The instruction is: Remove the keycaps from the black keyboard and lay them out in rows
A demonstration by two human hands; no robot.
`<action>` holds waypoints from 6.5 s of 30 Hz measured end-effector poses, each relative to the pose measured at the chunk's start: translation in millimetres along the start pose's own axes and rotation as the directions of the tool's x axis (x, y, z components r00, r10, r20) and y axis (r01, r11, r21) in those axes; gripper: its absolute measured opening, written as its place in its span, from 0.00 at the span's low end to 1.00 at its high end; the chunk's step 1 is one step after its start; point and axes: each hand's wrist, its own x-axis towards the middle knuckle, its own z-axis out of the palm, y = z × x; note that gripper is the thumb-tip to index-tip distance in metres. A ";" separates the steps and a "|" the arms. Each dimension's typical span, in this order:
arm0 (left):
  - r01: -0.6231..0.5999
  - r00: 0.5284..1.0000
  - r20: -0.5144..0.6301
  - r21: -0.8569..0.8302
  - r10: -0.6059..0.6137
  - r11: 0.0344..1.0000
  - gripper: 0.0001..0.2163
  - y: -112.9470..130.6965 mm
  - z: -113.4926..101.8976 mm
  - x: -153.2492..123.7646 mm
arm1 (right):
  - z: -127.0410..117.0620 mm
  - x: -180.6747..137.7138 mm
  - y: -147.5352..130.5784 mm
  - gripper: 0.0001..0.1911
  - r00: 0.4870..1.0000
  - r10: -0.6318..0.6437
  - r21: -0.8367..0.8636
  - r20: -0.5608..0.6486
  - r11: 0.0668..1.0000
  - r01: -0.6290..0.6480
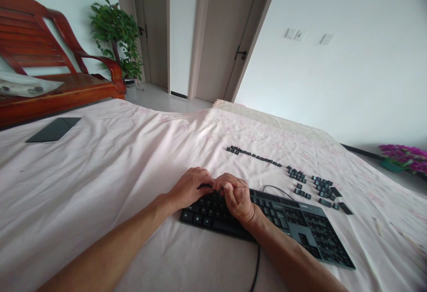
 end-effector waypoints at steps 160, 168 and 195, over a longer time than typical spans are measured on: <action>0.191 0.953 -0.159 -0.342 -0.257 0.920 0.19 6.9 19.0 7.5 | -103.1 37.7 102.6 0.11 0.653 0.693 -0.561 -0.305 0.424 -0.711; 0.214 0.952 -0.145 -0.311 -0.268 0.926 0.18 6.3 19.5 7.6 | -96.8 42.2 132.1 0.11 0.650 0.687 -0.588 -0.326 0.391 -0.708; 0.207 0.976 0.001 -0.298 -0.217 0.932 0.13 14.8 7.4 11.0 | -96.9 27.9 40.3 0.28 0.911 0.412 -0.220 -0.026 0.886 -0.407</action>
